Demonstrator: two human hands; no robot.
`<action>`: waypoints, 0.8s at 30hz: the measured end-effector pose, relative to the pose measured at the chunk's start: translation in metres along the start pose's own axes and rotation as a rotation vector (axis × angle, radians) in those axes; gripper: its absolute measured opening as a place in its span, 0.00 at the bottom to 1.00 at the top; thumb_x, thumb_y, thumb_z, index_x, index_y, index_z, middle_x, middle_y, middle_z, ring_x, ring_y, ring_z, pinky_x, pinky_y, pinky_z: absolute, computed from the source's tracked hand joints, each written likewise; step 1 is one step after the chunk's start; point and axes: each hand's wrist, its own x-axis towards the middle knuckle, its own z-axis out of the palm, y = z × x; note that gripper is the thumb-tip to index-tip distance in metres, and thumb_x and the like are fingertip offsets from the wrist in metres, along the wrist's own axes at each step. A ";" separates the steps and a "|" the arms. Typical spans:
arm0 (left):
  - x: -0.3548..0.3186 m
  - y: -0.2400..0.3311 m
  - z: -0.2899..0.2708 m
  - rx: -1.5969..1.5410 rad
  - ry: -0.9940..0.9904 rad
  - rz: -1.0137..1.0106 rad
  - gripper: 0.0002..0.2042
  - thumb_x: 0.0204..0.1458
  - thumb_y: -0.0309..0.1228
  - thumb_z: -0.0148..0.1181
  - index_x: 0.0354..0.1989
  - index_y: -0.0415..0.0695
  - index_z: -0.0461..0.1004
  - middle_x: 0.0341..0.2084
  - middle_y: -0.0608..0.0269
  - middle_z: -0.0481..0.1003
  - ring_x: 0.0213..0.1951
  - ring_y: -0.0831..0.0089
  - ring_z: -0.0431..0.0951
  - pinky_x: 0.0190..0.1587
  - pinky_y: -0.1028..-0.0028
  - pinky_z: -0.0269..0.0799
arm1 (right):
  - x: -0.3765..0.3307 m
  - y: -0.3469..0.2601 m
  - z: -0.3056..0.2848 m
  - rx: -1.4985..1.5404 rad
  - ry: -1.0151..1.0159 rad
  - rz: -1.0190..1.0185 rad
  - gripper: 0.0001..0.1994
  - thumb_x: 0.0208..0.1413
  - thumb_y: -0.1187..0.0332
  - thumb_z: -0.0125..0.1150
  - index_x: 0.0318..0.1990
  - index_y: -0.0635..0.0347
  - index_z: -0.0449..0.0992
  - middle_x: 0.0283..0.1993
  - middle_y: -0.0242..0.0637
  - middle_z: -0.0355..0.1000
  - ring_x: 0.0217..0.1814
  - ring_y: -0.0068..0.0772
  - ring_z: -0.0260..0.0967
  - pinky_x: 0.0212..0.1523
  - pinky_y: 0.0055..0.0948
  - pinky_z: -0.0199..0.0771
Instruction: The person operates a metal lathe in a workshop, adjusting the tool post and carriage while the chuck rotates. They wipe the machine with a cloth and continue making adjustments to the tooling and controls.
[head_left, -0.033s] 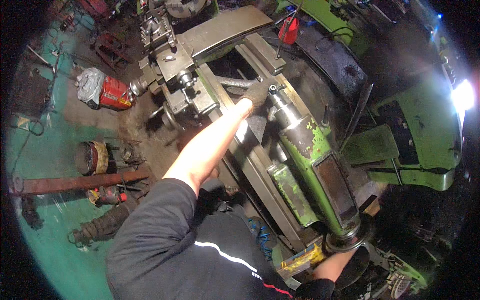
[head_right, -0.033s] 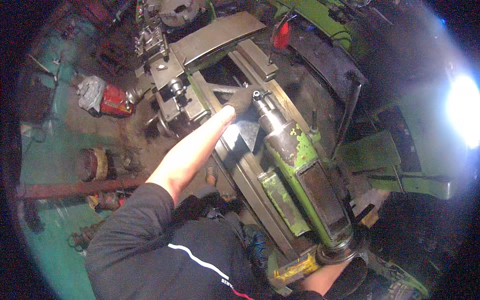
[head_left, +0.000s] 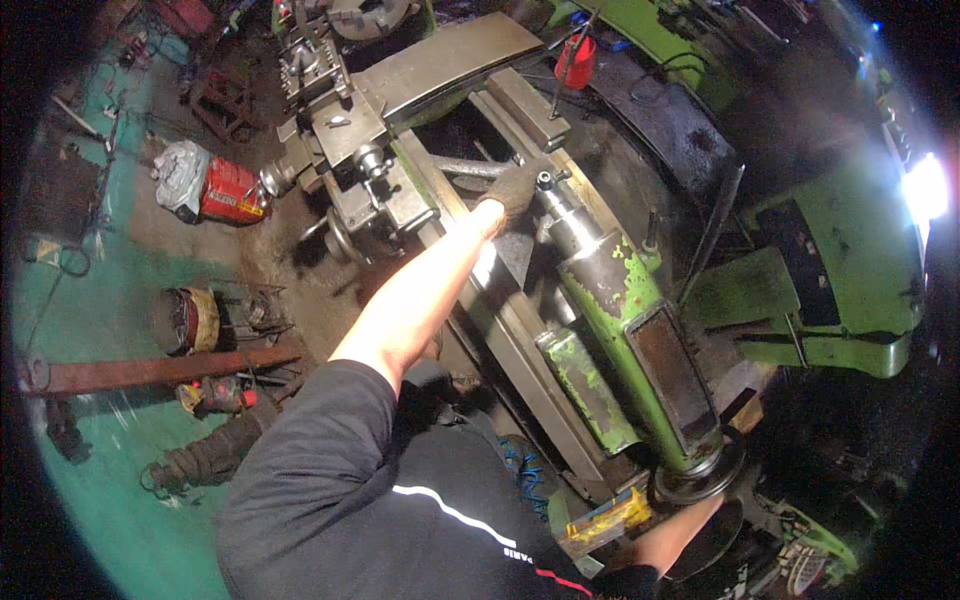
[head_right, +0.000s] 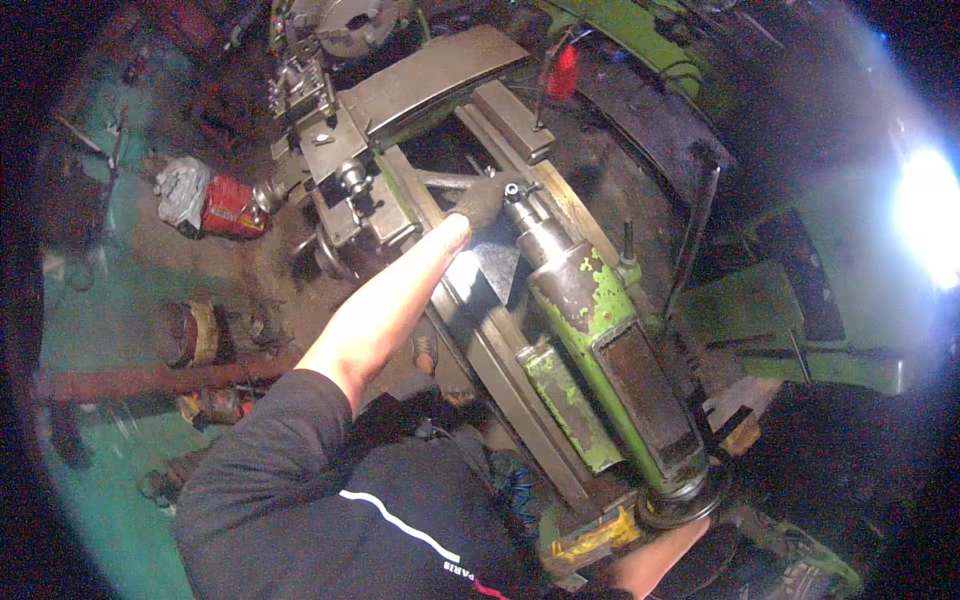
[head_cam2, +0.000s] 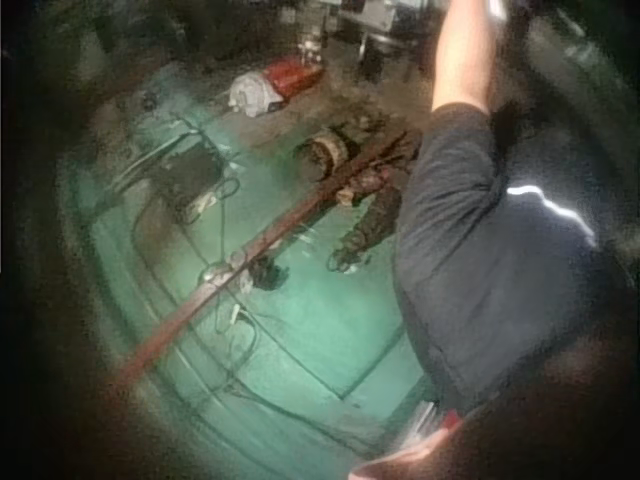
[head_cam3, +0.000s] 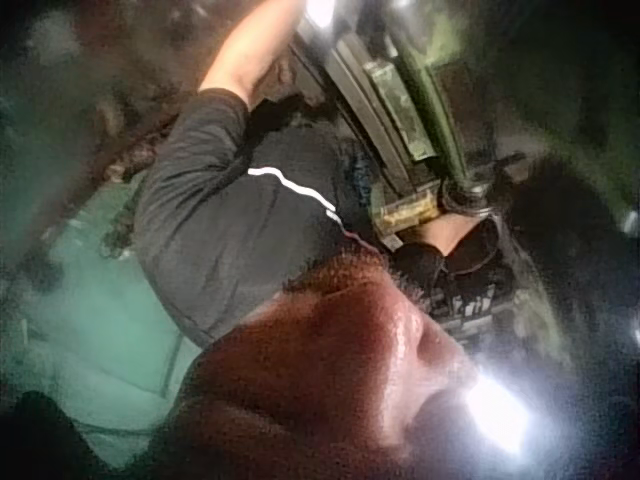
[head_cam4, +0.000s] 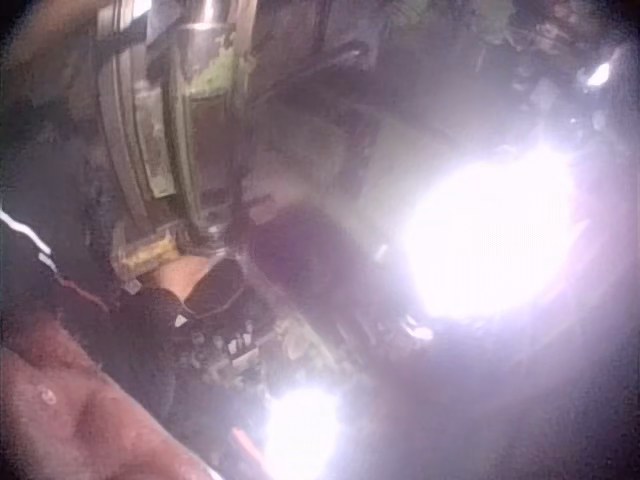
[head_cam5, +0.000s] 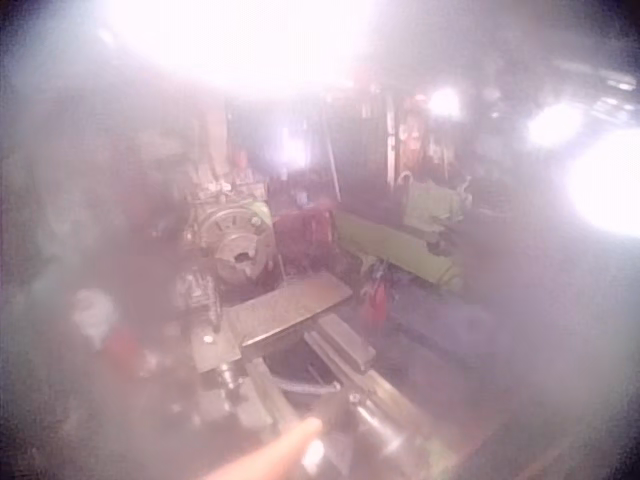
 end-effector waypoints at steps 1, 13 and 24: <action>-0.004 0.002 -0.001 -0.004 0.005 -0.020 0.20 0.72 0.36 0.47 0.68 0.51 0.77 0.63 0.51 0.80 0.61 0.53 0.83 0.65 0.58 0.76 | -0.011 0.002 -0.018 -0.063 -0.035 -0.026 0.34 0.63 0.48 0.67 0.69 0.60 0.70 0.63 0.44 0.76 0.65 0.42 0.72 0.71 0.43 0.70; 0.001 0.003 0.002 0.041 0.044 0.053 0.21 0.74 0.35 0.43 0.69 0.52 0.76 0.63 0.47 0.80 0.65 0.49 0.80 0.68 0.55 0.73 | 0.030 -0.018 -0.010 -0.105 -0.043 -0.129 0.41 0.62 0.47 0.68 0.75 0.63 0.64 0.72 0.49 0.70 0.73 0.45 0.66 0.76 0.43 0.65; 0.009 -0.007 0.010 0.145 0.038 0.170 0.19 0.73 0.34 0.42 0.64 0.51 0.77 0.56 0.36 0.81 0.59 0.40 0.81 0.61 0.47 0.75 | 0.024 -0.013 0.005 0.455 -0.175 0.297 0.39 0.64 0.47 0.66 0.75 0.61 0.65 0.74 0.50 0.69 0.75 0.48 0.66 0.76 0.46 0.67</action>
